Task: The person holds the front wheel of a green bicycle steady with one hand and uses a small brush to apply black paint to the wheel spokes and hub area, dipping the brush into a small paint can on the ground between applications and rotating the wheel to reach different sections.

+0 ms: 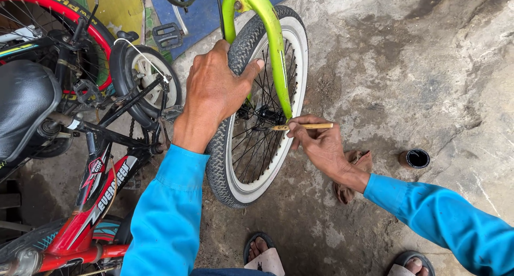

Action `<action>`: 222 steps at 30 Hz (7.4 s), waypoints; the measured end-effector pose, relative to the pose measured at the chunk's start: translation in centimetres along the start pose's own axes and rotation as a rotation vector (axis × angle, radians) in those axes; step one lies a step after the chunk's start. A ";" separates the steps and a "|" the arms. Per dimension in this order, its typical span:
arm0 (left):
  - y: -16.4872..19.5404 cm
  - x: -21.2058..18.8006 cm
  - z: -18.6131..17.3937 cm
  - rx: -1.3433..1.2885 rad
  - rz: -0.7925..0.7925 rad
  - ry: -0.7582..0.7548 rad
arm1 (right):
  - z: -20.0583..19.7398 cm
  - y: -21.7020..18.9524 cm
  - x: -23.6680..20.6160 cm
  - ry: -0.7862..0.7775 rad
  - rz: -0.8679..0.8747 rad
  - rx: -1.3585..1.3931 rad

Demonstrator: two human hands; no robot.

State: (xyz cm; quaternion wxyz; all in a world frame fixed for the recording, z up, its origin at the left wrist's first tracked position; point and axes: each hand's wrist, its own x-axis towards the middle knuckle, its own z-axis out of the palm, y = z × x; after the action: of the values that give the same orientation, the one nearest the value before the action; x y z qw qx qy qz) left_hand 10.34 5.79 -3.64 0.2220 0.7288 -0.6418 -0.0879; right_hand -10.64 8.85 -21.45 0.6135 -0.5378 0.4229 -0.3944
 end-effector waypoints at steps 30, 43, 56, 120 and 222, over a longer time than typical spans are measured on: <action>-0.5 0.1 0.4 0.002 0.017 -0.001 | -0.5 -0.3 -1.8 -0.159 -0.190 -0.024; -1.1 0.0 0.8 -0.014 0.067 0.023 | -1.2 0.3 -2.8 -0.206 -0.308 0.100; -1.6 -0.1 1.2 0.003 0.075 0.025 | -0.9 1.3 -2.9 -0.184 -0.287 0.054; -0.4 -0.3 0.0 0.140 0.034 0.052 | 2.0 1.0 -7.6 0.407 -0.742 -0.629; 0.2 -1.4 1.0 0.152 0.164 0.075 | -0.7 8.3 -5.7 0.288 -0.346 0.015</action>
State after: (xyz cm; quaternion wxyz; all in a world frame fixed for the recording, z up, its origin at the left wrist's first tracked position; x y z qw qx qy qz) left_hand 9.57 6.94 -4.65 0.1962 0.6915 -0.6952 0.0067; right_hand -12.96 14.89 -29.22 0.4739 -0.5358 0.4048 -0.5697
